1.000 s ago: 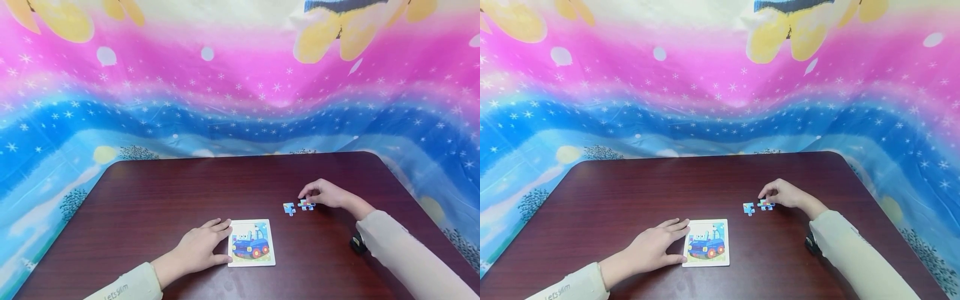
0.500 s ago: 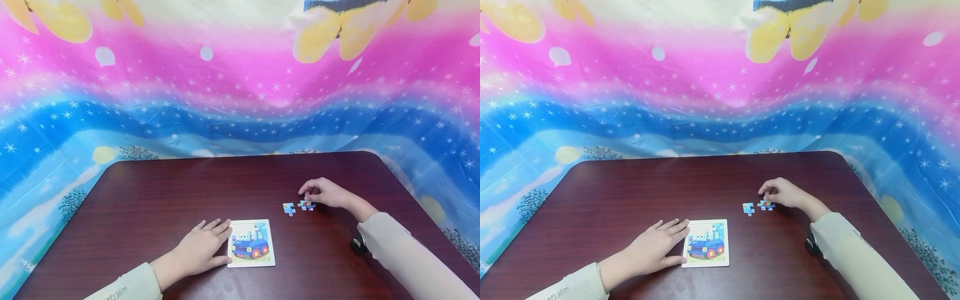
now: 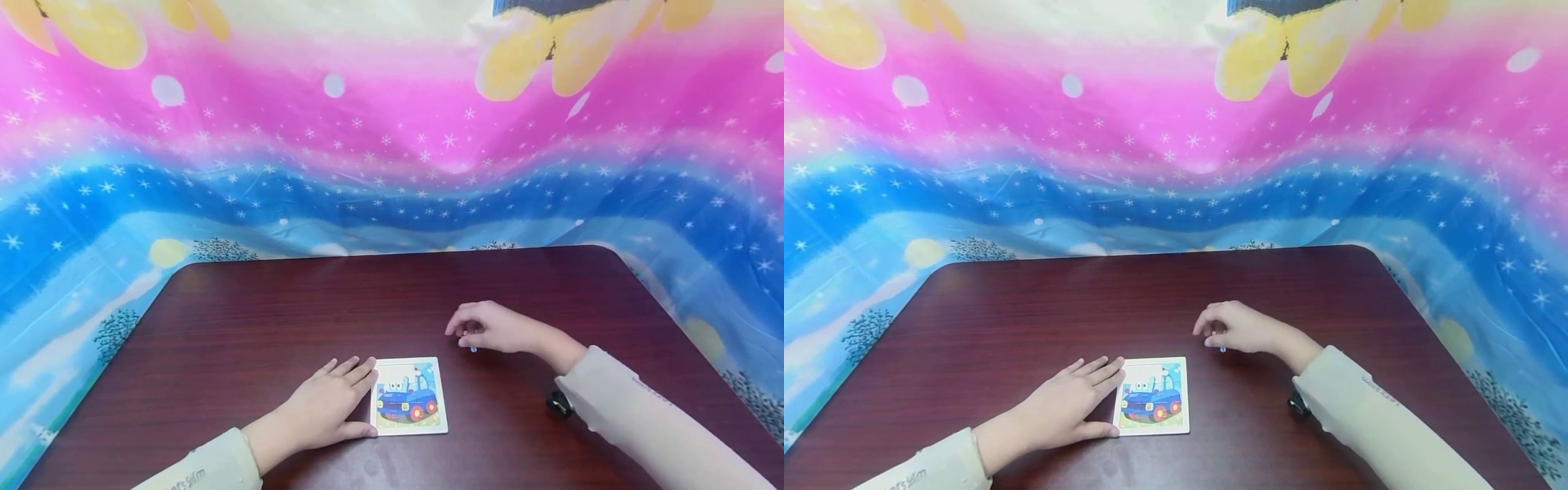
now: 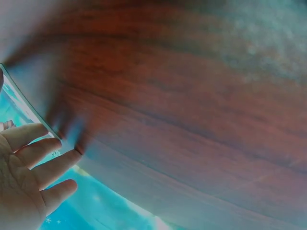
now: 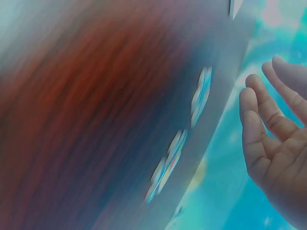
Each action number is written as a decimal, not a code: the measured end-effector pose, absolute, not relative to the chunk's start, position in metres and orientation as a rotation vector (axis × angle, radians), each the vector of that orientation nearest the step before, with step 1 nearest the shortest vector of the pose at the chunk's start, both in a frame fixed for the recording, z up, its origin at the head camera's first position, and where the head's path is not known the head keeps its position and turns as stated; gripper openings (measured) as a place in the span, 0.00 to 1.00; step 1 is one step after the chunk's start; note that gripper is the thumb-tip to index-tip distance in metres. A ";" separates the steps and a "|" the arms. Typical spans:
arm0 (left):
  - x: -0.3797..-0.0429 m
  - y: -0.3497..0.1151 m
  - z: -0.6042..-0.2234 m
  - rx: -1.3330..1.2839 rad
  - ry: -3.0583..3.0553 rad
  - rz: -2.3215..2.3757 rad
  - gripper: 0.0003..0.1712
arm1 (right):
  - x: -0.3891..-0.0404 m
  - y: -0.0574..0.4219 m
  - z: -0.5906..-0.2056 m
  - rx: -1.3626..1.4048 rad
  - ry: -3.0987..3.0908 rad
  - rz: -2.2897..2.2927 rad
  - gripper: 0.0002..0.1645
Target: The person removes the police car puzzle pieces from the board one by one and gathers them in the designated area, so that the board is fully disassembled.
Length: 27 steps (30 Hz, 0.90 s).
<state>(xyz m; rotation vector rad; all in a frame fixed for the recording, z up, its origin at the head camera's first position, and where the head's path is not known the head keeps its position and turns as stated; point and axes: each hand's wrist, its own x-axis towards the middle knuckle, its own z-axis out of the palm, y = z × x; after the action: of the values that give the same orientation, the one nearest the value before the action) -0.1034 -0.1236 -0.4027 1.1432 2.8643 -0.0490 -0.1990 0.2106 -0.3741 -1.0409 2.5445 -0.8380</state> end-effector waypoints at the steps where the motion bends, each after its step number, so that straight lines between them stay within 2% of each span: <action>1: -0.104 -0.124 -0.403 1.147 2.864 -0.053 0.49 | -0.197 0.205 -0.375 -1.058 2.526 -0.826 0.11; 12: -0.100 -0.124 -0.400 1.163 2.863 -0.063 0.49 | -0.187 0.162 -0.384 -1.116 2.396 -0.726 0.12; 27: -0.105 -0.125 -0.401 1.189 2.864 -0.050 0.49 | -0.187 0.151 -0.390 -1.148 2.369 -0.598 0.15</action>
<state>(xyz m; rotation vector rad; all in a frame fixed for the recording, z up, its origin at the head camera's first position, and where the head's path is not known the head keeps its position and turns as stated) -0.1046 -0.1245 -0.4011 1.1892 2.8644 -0.0498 -0.1867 0.1507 -0.3895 -1.1481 2.3695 -0.5977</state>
